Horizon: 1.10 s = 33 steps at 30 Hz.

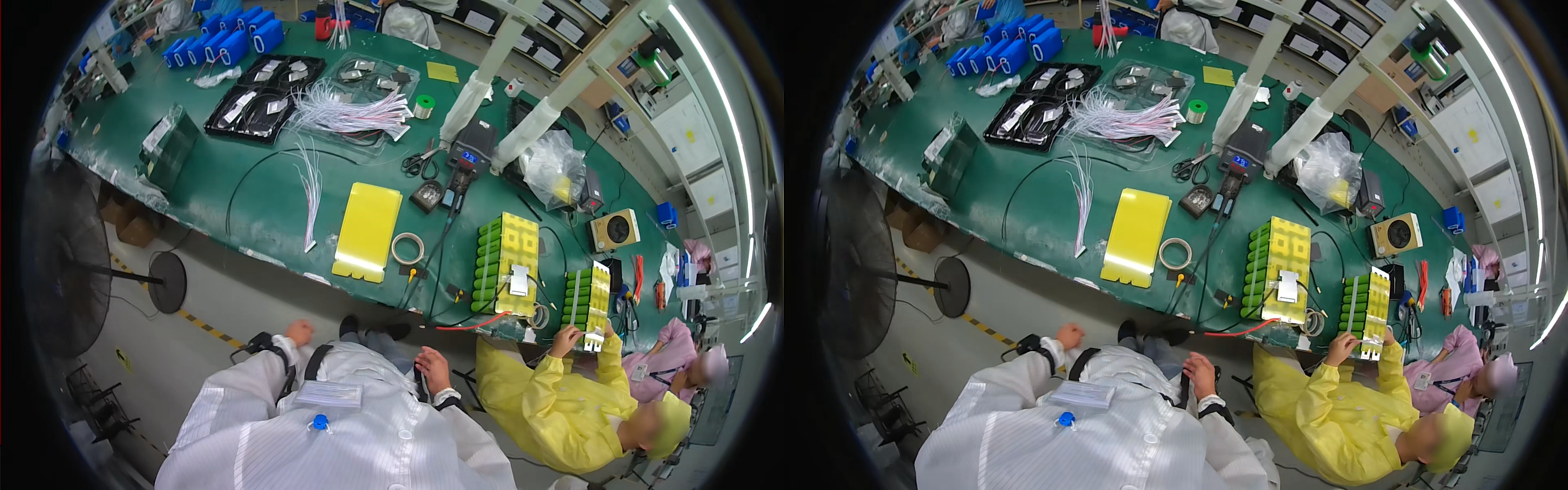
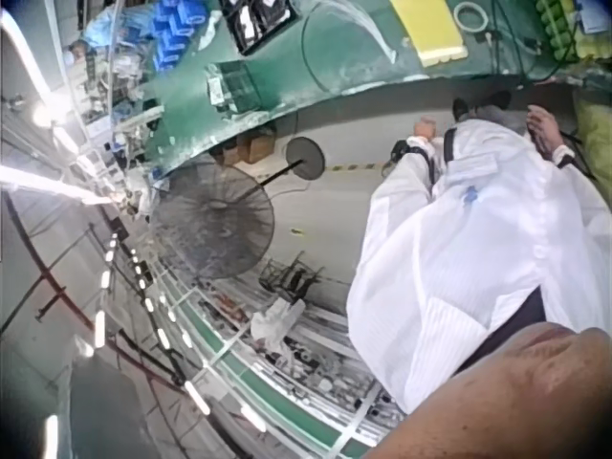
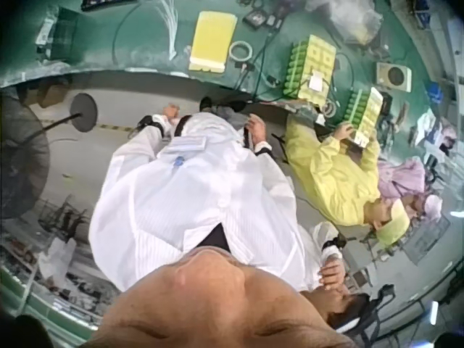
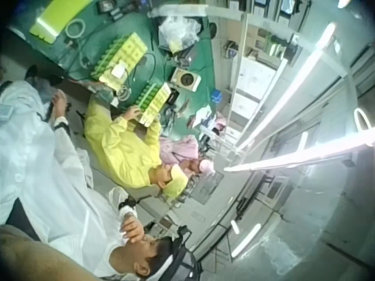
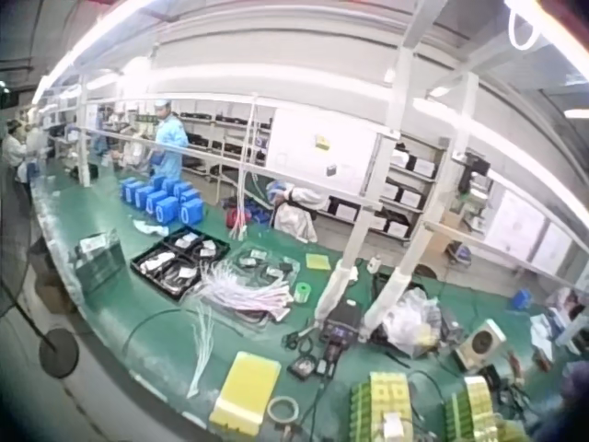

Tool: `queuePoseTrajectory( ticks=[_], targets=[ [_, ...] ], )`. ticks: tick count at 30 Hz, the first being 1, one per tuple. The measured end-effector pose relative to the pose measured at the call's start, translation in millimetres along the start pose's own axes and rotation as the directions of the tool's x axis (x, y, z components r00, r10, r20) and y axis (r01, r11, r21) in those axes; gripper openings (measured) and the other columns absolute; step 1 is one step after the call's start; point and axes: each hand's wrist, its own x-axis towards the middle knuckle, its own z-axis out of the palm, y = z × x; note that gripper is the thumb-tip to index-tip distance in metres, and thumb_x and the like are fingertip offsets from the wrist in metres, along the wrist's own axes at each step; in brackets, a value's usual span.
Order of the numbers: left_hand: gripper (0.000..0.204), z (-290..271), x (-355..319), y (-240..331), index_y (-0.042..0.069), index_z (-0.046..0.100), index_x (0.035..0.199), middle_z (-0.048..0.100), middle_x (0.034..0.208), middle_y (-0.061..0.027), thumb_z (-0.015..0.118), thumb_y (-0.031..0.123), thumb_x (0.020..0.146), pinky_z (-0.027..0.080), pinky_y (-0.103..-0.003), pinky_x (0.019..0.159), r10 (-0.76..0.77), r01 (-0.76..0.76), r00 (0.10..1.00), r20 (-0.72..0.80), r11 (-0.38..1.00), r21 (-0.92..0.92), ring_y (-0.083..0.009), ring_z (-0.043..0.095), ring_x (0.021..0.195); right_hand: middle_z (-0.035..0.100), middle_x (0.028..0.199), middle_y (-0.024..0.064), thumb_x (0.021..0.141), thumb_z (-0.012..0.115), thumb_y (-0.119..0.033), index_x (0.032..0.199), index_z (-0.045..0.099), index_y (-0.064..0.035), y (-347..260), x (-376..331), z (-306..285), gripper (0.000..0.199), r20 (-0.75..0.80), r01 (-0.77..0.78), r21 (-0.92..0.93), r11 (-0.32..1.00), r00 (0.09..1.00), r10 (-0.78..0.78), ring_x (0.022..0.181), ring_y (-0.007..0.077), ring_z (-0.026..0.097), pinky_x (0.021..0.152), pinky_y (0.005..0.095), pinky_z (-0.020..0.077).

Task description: Soldering wires and assembling a large battery pack in a factory setting.

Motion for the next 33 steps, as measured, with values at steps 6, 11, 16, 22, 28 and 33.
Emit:
queuePoseTrajectory(
  ticks=[6,11,16,22,28,33],
  targets=[
    [0.024,13,-57,-160,0.008,0.068,0.078,0.065,0.068,-0.0136,0.053,0.027,0.077,0.05,-0.039,0.064,-0.133,0.138,0.989,-0.062,0.988,0.069,-0.0288,0.064,0.068,0.058,0.087,0.007,0.086,0.05,-0.013,0.11,0.053,-0.003,16,-7,8,0.026,0.051,0.009,-0.024,1.0,0.999,-0.007,0.08,0.019,0.059,0.073,0.0296,0.0481],
    [0.029,20,-147,-103,-0.001,0.065,0.082,0.064,0.076,-0.0212,0.051,0.025,0.079,0.05,-0.043,0.068,-0.209,0.221,0.962,0.178,0.974,-0.047,-0.0357,0.063,0.075,0.057,0.082,0.0064,0.087,0.049,-0.014,0.11,0.053,-0.0027,-22,-4,17,0.026,0.065,0.021,-0.082,0.996,0.998,-0.015,0.079,0.0184,0.059,0.073,0.0296,0.0481],
    [0.028,89,-89,-176,0.0,0.064,0.088,0.06,0.097,-0.0246,0.052,0.024,0.079,0.046,-0.047,0.073,0.042,-0.058,0.996,0.08,0.974,0.218,-0.0423,0.058,0.088,0.052,0.074,0.0009,0.09,0.047,-0.017,0.108,0.052,-0.0034,-77,-12,51,0.023,0.105,0.122,0.014,0.992,0.987,-0.122,0.079,0.0165,0.058,0.073,0.0297,0.0467],
    [0.033,76,-80,-117,0.0,0.064,0.087,0.063,0.083,-0.0232,0.057,0.029,0.075,0.047,-0.043,0.07,0.025,-0.025,1.0,0.004,1.0,0.002,-0.0385,0.061,0.079,0.054,0.075,0.001,0.09,0.051,-0.018,0.106,0.052,-0.0033,-155,-1,95,0.022,0.133,0.318,0.18,0.931,0.93,-0.343,0.074,0.0137,0.056,0.068,0.0274,0.0461],
    [0.025,57,-93,-48,0.002,0.064,0.091,0.063,0.081,-0.0194,0.056,0.02,0.074,0.047,-0.037,0.069,-0.138,0.103,0.979,-0.152,0.971,-0.217,-0.0334,0.062,0.079,0.054,0.079,0.0008,0.089,0.052,-0.019,0.103,0.054,-0.0063,-162,16,83,0.018,0.167,0.257,0.187,0.948,0.943,-0.288,0.074,0.0141,0.056,0.069,0.0279,0.0458],
    [0.018,79,-83,-35,0.001,0.064,0.088,0.063,0.076,-0.0148,0.054,0.012,0.077,0.047,-0.032,0.067,-0.188,0.064,0.938,-0.291,0.919,-0.388,-0.0236,0.061,0.071,0.053,0.077,0.0006,0.086,0.056,-0.02,0.095,0.055,-0.0084,-128,13,3,0.015,0.012,0.092,0.328,0.94,0.995,-0.102,0.076,0.0161,0.053,0.069,0.0302,0.0439]
  ],
)
